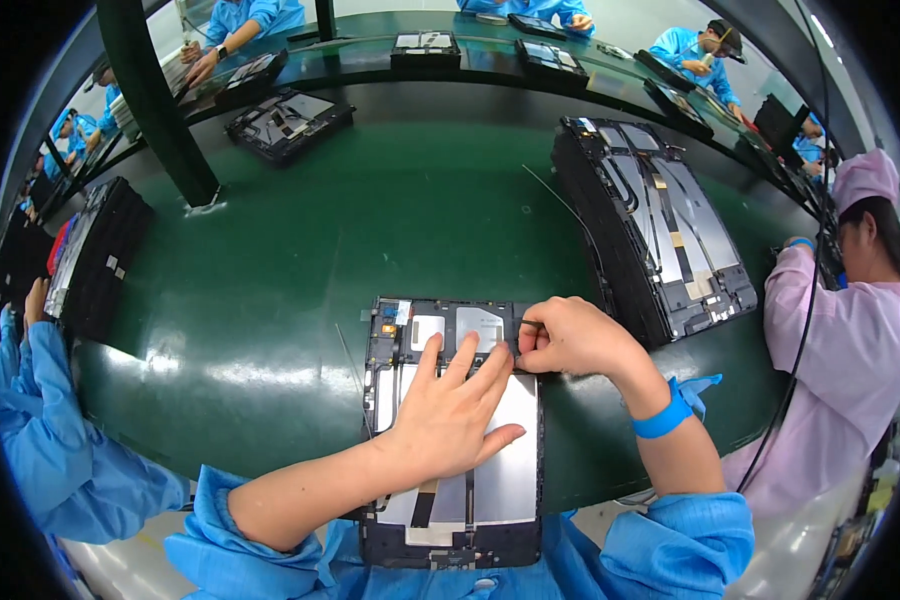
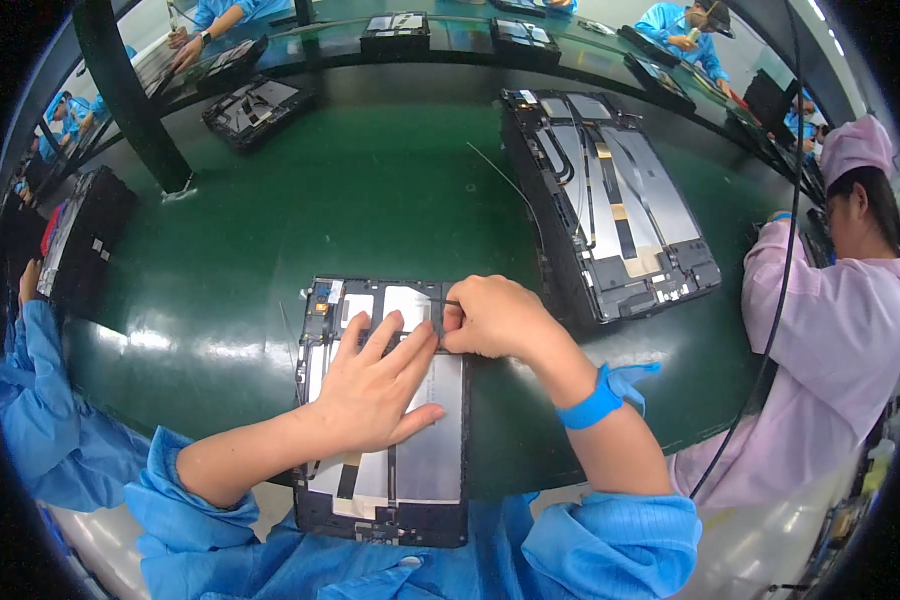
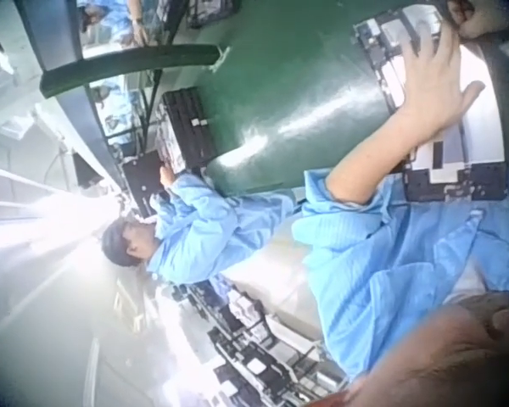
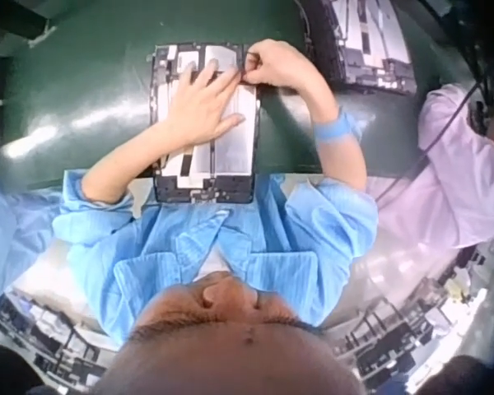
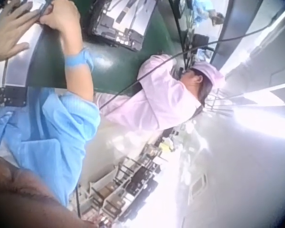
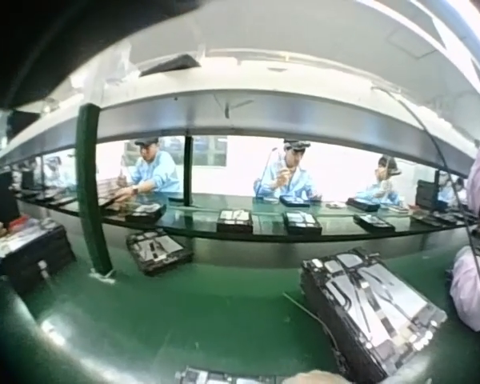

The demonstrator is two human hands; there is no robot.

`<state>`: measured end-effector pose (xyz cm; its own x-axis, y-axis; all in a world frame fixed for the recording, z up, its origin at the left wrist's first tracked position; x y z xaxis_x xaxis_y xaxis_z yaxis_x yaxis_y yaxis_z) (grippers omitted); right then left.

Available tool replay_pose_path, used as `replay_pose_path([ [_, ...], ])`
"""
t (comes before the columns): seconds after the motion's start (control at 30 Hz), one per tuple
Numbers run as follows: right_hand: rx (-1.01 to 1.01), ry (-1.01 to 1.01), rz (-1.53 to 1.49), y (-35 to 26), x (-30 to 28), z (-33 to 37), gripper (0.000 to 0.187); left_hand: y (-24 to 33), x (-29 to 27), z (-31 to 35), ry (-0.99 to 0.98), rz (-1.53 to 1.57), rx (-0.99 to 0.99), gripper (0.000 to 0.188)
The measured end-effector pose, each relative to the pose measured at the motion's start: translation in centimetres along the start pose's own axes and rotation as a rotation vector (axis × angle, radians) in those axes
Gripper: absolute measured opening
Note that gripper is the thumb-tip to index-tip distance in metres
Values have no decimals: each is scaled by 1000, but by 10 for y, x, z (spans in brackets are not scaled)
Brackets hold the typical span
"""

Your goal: The person assembles tablet devices on an assembly line by routing internal wires and pressing connectors into place with a tool and by hand, then stacking the assembled devices.

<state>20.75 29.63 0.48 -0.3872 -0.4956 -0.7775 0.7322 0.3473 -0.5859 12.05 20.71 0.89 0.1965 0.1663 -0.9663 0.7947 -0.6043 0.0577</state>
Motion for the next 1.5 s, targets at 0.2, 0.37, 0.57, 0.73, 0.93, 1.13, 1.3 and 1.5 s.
replay_pose_path([
  [0.2, 78, -38, 108, 1, -4, 4, 19, -1, 2, 3, 27, 68, -10, 60],
  [0.37, 142, 136, -106, 11, -3, 34, 21, -3, 0, 7, 29, 89, -14, 57],
  [0.57, 147, 269, -288, 15, -5, 39, 18, -1, 1, 5, -4, 77, 0, 56],
  [0.73, 82, 292, -267, 9, -9, 36, 16, 1, 2, 3, -29, 41, 9, 57],
  [0.93, -142, 397, 41, -4, -14, 7, 19, 2, 2, 1, -37, 44, 12, 58],
  [1.13, -408, 222, 146, -34, -1, -18, 19, 0, 0, 1, -32, 66, -10, 61],
  [1.3, -336, 104, 212, -35, 7, -24, 23, -4, 1, 2, -61, 135, -35, 62],
  [1.5, -69, 418, 238, -29, -12, 10, 28, -6, 6, 4, -82, 181, -52, 65],
])
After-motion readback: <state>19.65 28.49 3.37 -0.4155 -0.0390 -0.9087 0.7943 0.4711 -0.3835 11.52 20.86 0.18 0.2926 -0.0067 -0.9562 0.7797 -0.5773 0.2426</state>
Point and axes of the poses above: each hand's wrist, its own z-axis away from the middle knuckle, its own x-axis out of the palm, y = z × x, the point moved 6 cm from there along -z, towards the middle knuckle, and after that the axes turned 2 degrees about y, right-handed, at the moved point
